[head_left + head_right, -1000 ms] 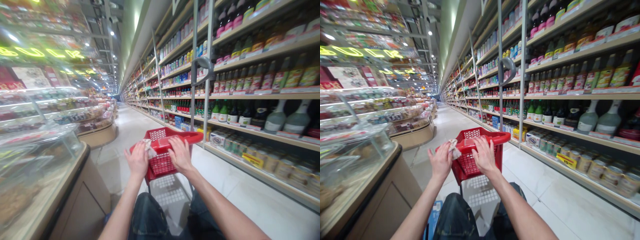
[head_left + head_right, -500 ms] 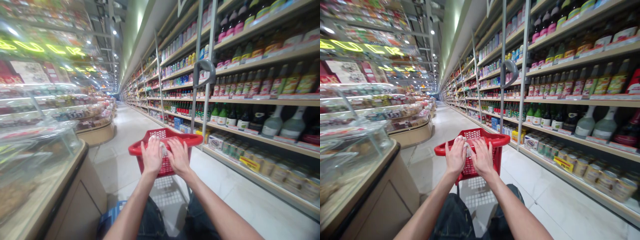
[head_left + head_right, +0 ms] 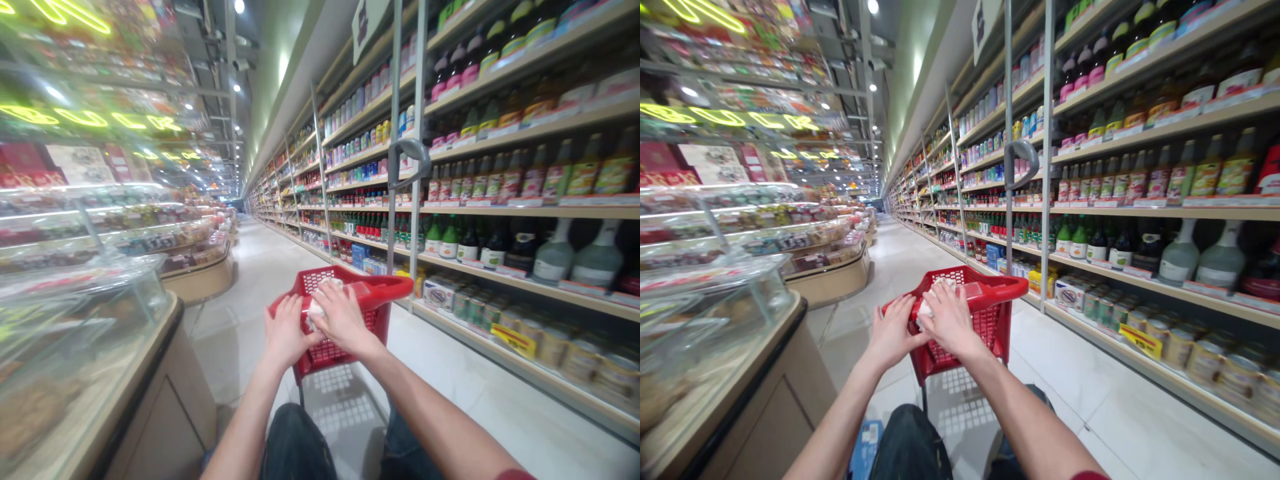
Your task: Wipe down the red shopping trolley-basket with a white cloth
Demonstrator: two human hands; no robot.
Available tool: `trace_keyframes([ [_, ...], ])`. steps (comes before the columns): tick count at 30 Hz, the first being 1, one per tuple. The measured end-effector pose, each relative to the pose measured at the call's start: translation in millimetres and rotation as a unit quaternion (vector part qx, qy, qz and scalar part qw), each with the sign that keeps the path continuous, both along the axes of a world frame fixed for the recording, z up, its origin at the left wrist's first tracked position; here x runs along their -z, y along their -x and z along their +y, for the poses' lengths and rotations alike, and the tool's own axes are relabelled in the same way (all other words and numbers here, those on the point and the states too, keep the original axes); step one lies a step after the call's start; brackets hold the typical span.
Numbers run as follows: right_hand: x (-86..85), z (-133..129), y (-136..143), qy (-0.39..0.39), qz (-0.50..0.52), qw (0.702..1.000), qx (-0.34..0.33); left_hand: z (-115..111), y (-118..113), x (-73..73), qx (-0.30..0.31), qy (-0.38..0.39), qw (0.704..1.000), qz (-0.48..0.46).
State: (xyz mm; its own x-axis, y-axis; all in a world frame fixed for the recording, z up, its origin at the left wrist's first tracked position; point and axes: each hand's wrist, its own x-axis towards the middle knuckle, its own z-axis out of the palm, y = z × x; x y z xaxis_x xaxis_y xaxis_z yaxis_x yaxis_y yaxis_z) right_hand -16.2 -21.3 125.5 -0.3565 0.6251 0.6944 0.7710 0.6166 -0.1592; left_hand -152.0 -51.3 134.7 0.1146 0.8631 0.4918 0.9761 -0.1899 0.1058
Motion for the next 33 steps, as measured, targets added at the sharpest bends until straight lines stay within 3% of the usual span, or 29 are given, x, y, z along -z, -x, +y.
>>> trace_keyframes([
  [4,6.9,4,-11,-0.025,0.021,0.999,0.008,-7,7,4.0,-0.004,-0.008,1.0,-0.014],
  [10,25.3,32,-95,-0.056,0.09,0.985,0.134,-1,7,14.8,-0.005,-0.061,0.996,-0.068],
  [12,28.1,40,-110,-0.066,0.106,0.978,0.168,0,6,16.8,-0.015,-0.09,0.993,-0.072],
  [14,29.2,42,-106,-0.082,0.097,0.978,0.163,1,4,17.9,-0.03,-0.111,0.99,-0.077],
  [18,29.2,33,-73,-0.119,0.039,0.988,0.093,3,6,19.3,-0.046,-0.125,0.988,-0.082],
  [20,27.4,32,-70,-0.119,0.016,0.991,0.06,4,12,20.1,-0.05,-0.135,0.987,-0.076],
  [23,21.5,42,-94,-0.081,0.006,0.996,0.042,6,23,21.5,-0.048,-0.142,0.986,-0.07],
  [28,8.8,70,-145,0.041,0.067,0.995,0.067,4,32,23.3,-0.049,-0.142,0.986,-0.073],
  [30,8.2,75,-148,0.057,0.104,0.988,0.094,3,31,23.6,-0.053,-0.144,0.986,-0.071],
  [33,14.5,70,-128,0.006,0.094,0.991,0.098,2,30,22.0,-0.061,-0.148,0.985,-0.068],
])
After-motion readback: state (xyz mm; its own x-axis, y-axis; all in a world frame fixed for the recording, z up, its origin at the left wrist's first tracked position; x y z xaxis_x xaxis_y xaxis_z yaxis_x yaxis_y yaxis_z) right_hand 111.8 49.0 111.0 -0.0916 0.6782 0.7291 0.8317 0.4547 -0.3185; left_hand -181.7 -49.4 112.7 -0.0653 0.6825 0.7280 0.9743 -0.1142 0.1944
